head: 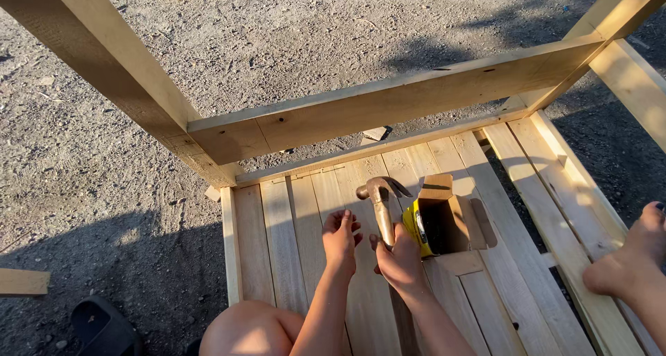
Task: The person sits on an unfinished wooden frame and hammers nails into its wooden slats, taking nails one at a time from a small cardboard box and driving them along the slats to fasten them to the frame.
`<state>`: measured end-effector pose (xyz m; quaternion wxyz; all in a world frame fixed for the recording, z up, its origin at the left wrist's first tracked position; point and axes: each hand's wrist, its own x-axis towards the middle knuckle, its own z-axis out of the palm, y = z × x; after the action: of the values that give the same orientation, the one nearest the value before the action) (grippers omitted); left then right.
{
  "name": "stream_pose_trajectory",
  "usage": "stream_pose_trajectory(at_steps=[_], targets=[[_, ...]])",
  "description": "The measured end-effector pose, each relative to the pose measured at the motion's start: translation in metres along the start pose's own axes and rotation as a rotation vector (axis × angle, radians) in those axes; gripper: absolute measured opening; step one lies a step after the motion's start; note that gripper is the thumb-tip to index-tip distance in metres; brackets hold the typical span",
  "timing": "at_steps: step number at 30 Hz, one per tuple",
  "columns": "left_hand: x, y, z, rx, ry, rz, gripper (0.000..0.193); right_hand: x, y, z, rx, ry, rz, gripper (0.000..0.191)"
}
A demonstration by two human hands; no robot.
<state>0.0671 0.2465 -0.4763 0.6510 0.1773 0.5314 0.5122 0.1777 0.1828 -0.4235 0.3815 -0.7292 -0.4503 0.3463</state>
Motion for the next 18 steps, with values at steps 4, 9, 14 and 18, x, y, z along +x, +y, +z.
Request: stream_pose_trajectory(at_steps=[4,9,14,18], targets=[[0.041,-0.004,0.013,-0.030,0.076,0.269,0.010,0.007,0.052,0.006,-0.090,0.081,-0.159,0.028],[0.091,0.011,0.034,0.260,0.115,0.546,0.010,0.037,0.080,-0.002,-0.271,0.112,-0.082,0.036],[0.122,0.023,0.034,0.613,0.108,0.918,0.014,0.068,0.073,-0.018,-0.287,0.155,-0.103,0.041],[0.126,0.020,0.035,0.780,0.171,0.843,0.015,0.072,0.068,-0.025,-0.205,0.045,0.186,0.039]])
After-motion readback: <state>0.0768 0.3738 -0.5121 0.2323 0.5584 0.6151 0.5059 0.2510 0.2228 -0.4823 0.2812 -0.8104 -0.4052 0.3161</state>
